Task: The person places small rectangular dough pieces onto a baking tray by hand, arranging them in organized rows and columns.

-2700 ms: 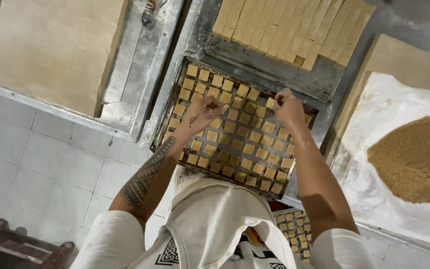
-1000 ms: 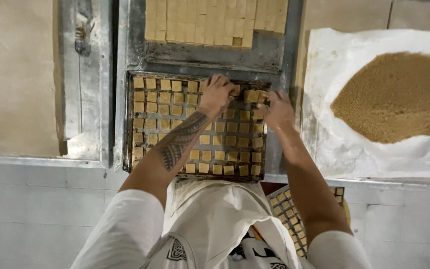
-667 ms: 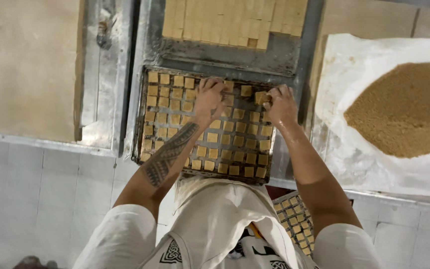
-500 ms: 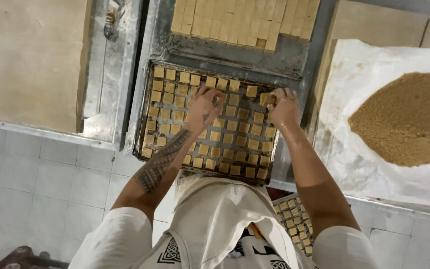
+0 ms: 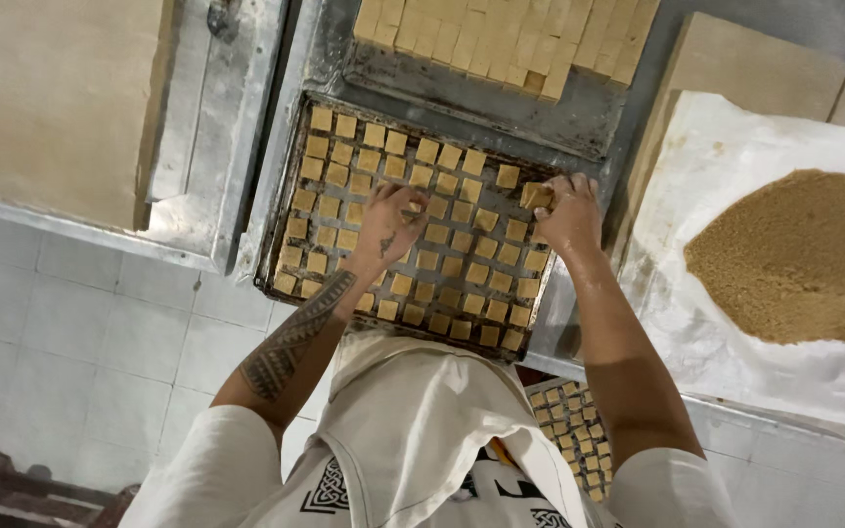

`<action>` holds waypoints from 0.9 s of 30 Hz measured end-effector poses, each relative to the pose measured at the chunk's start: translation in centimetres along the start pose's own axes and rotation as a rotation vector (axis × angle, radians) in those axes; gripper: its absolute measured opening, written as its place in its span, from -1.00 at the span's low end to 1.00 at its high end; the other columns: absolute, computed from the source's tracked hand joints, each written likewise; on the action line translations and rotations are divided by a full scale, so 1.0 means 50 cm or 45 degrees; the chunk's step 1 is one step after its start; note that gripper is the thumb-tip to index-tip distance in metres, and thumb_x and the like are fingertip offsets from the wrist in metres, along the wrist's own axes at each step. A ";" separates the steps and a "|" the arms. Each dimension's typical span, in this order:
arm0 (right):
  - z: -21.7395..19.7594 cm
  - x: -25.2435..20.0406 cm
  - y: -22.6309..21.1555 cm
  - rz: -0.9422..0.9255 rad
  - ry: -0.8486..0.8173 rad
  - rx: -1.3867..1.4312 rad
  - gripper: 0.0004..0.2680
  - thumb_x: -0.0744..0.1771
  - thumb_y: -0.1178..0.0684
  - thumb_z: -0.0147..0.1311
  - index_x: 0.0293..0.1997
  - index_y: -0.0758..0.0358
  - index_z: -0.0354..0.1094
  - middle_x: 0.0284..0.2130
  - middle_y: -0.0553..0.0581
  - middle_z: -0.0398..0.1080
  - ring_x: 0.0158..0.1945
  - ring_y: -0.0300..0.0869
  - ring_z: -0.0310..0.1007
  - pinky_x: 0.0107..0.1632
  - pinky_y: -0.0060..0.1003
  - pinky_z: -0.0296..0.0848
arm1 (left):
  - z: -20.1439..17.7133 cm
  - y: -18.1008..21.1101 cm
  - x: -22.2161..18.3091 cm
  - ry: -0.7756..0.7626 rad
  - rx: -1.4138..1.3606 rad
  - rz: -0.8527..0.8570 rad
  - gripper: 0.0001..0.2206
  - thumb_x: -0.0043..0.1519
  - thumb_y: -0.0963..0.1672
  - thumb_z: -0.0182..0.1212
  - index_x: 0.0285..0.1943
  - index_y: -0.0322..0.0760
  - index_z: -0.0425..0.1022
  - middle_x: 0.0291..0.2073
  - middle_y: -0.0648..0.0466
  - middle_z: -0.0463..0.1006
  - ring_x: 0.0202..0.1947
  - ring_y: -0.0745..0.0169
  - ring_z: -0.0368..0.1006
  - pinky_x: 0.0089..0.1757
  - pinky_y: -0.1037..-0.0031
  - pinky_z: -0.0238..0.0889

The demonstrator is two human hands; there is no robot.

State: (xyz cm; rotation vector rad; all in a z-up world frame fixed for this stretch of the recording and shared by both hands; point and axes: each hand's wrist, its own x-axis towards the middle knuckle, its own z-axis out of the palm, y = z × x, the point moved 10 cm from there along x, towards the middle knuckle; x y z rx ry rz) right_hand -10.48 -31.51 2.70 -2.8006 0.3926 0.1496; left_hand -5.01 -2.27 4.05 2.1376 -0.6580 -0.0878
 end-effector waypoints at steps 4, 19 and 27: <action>0.029 -0.001 0.014 0.194 -0.226 -0.001 -0.74 0.29 0.10 0.28 0.04 0.29 0.37 0.02 0.29 0.38 0.16 0.14 0.33 0.20 0.03 0.33 | -0.001 -0.003 -0.002 -0.033 -0.014 -0.043 -0.88 0.17 -0.22 0.31 -0.13 -0.26 0.60 -0.15 0.02 0.61 0.04 -0.04 0.41 0.13 0.14 0.24; 0.099 -0.007 -0.076 0.248 -0.085 0.551 -0.82 0.35 0.12 0.16 0.04 0.28 0.40 -0.23 0.20 0.55 -0.18 -0.08 0.58 -0.06 -0.13 0.53 | -0.018 -0.027 0.010 -0.081 -0.050 -0.064 -0.91 0.21 -0.18 0.33 -0.14 -0.22 0.60 -0.14 0.06 0.63 0.03 -0.04 0.40 0.13 0.15 0.24; 0.041 -0.010 -0.077 0.221 0.058 0.147 -0.74 0.30 0.07 0.29 0.08 0.20 0.45 0.04 0.33 0.36 0.14 0.15 0.34 0.22 0.04 0.31 | -0.032 -0.017 0.032 -0.045 -0.127 -0.001 -0.92 0.23 -0.16 0.31 -0.15 -0.24 0.61 -0.19 0.06 0.64 -0.03 -0.02 0.43 0.07 0.20 0.25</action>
